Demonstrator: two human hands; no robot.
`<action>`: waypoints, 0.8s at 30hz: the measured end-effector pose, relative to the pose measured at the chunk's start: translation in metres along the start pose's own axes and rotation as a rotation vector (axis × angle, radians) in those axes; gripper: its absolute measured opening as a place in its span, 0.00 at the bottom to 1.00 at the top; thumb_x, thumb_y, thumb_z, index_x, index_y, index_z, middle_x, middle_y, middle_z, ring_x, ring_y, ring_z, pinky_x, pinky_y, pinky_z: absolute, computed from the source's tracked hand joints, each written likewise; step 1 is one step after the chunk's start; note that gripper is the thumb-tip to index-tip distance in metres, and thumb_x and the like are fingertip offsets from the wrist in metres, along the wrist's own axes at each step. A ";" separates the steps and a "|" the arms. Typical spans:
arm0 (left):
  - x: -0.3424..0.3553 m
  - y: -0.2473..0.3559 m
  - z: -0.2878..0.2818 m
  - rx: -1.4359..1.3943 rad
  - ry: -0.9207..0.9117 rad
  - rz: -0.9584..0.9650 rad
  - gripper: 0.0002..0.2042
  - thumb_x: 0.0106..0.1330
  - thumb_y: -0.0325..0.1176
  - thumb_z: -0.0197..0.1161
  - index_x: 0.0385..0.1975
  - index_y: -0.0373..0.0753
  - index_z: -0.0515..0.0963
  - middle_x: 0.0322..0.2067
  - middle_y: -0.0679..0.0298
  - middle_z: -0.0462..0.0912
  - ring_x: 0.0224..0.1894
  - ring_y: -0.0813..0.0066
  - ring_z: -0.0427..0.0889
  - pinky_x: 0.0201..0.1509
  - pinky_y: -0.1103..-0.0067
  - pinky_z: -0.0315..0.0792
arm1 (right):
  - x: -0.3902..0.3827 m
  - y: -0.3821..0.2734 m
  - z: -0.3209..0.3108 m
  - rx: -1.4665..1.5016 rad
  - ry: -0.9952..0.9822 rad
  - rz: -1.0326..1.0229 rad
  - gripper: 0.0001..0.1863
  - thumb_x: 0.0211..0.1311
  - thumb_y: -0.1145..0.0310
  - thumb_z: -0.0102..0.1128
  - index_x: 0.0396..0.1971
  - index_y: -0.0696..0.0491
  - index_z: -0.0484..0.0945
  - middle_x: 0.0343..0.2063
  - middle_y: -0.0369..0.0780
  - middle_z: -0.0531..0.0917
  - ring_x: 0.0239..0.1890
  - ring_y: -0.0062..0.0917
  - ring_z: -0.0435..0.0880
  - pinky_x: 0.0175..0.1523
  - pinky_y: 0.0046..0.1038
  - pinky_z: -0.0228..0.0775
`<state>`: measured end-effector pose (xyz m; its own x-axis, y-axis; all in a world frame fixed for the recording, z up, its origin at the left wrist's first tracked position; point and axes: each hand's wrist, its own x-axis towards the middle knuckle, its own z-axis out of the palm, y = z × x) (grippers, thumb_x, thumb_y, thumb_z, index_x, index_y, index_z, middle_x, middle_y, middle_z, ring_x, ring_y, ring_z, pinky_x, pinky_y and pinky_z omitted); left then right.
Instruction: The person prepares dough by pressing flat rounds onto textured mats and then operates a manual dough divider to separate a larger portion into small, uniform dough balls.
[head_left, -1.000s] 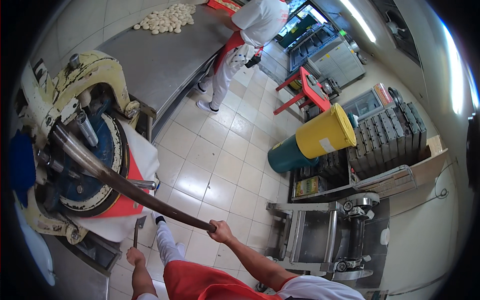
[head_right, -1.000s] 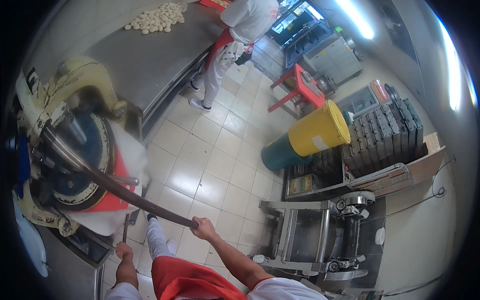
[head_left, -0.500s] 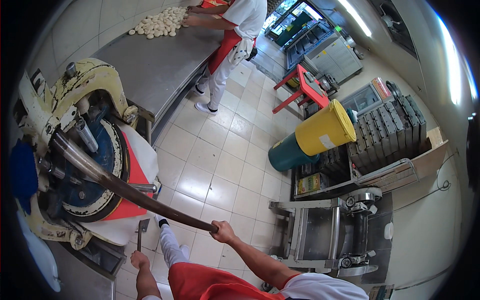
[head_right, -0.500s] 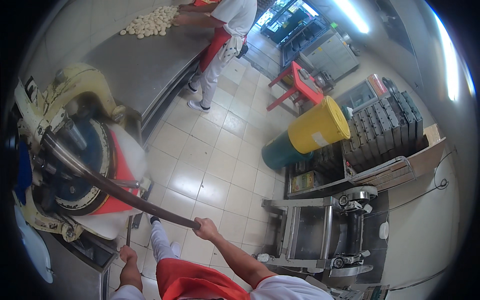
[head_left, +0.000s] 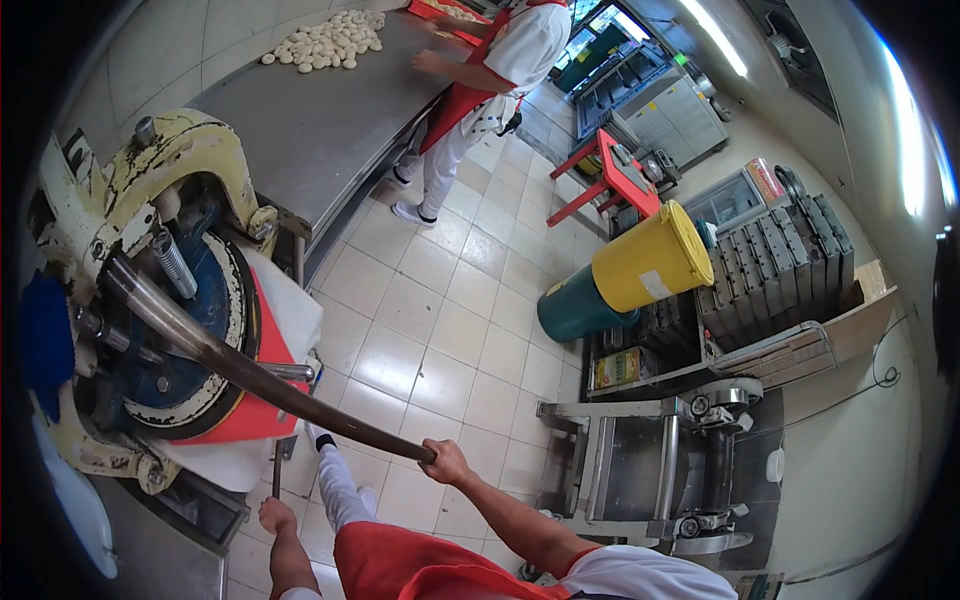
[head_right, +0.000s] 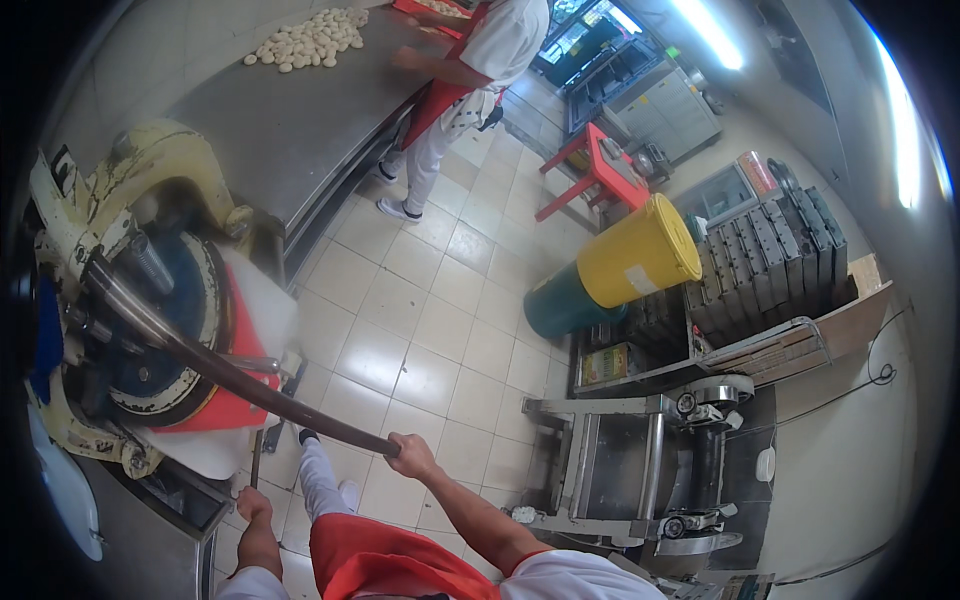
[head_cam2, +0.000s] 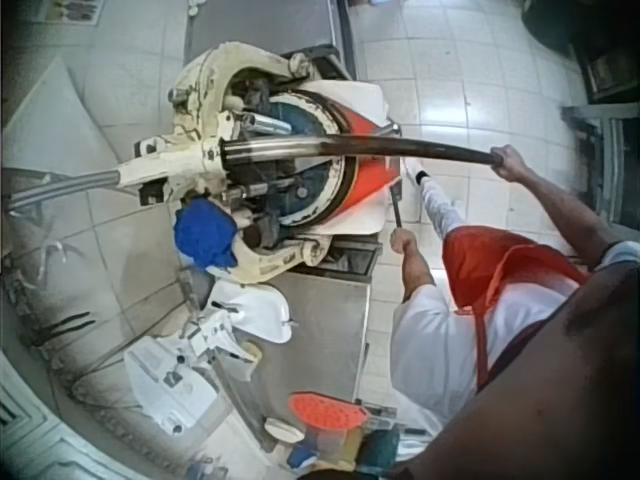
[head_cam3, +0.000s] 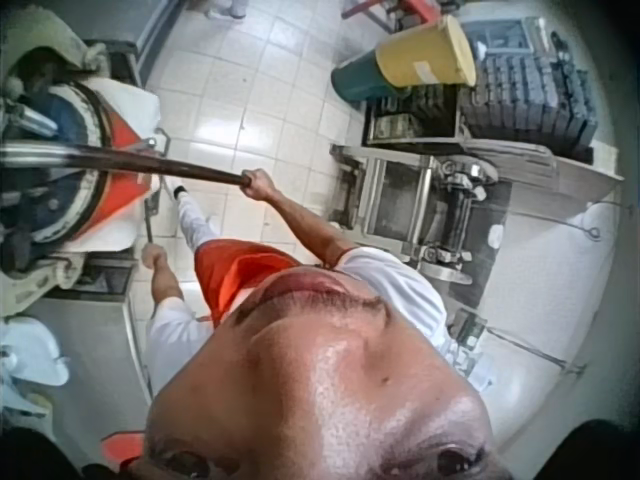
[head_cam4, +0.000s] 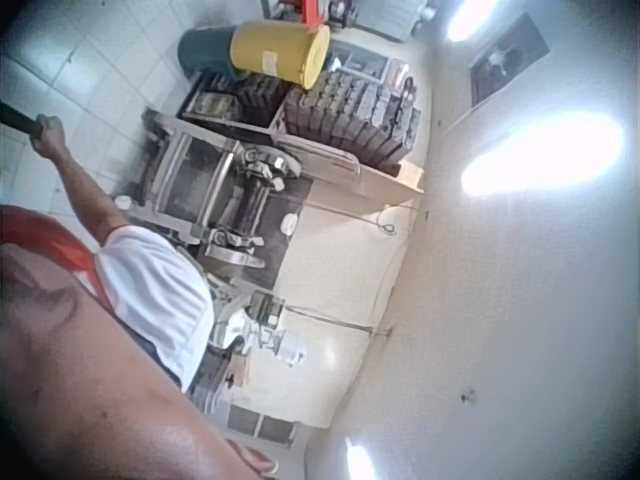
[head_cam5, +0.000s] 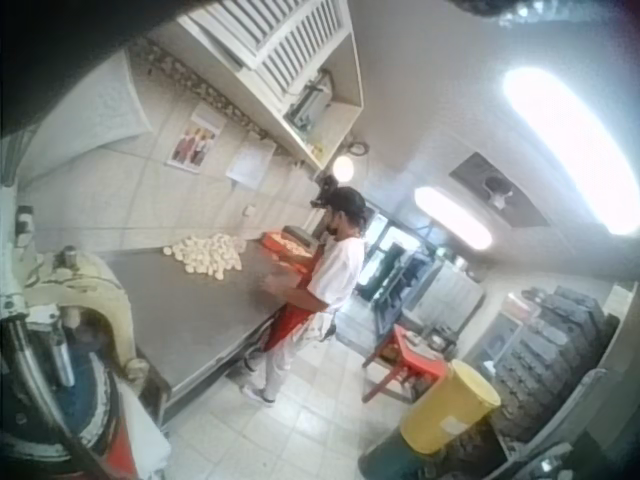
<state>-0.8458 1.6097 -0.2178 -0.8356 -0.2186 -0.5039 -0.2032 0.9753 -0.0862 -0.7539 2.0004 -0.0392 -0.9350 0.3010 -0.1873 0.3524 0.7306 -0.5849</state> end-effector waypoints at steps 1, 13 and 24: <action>0.000 0.000 0.000 0.001 -0.002 -0.002 0.04 0.58 0.26 0.62 0.29 0.39 0.84 0.35 0.57 0.86 0.38 0.60 0.87 0.41 0.71 0.82 | 0.000 0.000 0.000 -0.007 -0.001 0.002 0.10 0.46 0.67 0.65 0.23 0.53 0.72 0.17 0.46 0.78 0.24 0.47 0.79 0.29 0.42 0.70; 0.000 0.001 -0.003 -0.018 -0.013 -0.015 0.05 0.58 0.26 0.61 0.30 0.38 0.84 0.35 0.56 0.86 0.39 0.59 0.87 0.41 0.71 0.82 | 0.000 -0.001 -0.001 0.004 -0.002 -0.004 0.11 0.46 0.67 0.65 0.22 0.53 0.70 0.16 0.46 0.77 0.24 0.47 0.78 0.29 0.43 0.69; 0.001 -0.002 0.009 -0.007 -0.014 0.010 0.06 0.60 0.26 0.60 0.31 0.38 0.84 0.35 0.57 0.86 0.38 0.59 0.86 0.41 0.70 0.82 | -0.002 0.000 -0.004 0.012 0.000 0.002 0.10 0.46 0.68 0.64 0.22 0.53 0.71 0.17 0.46 0.77 0.24 0.47 0.79 0.29 0.42 0.70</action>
<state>-0.8417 1.6073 -0.2260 -0.8306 -0.2086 -0.5163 -0.1987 0.9772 -0.0751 -0.7522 2.0019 -0.0359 -0.9342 0.3027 -0.1887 0.3540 0.7224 -0.5939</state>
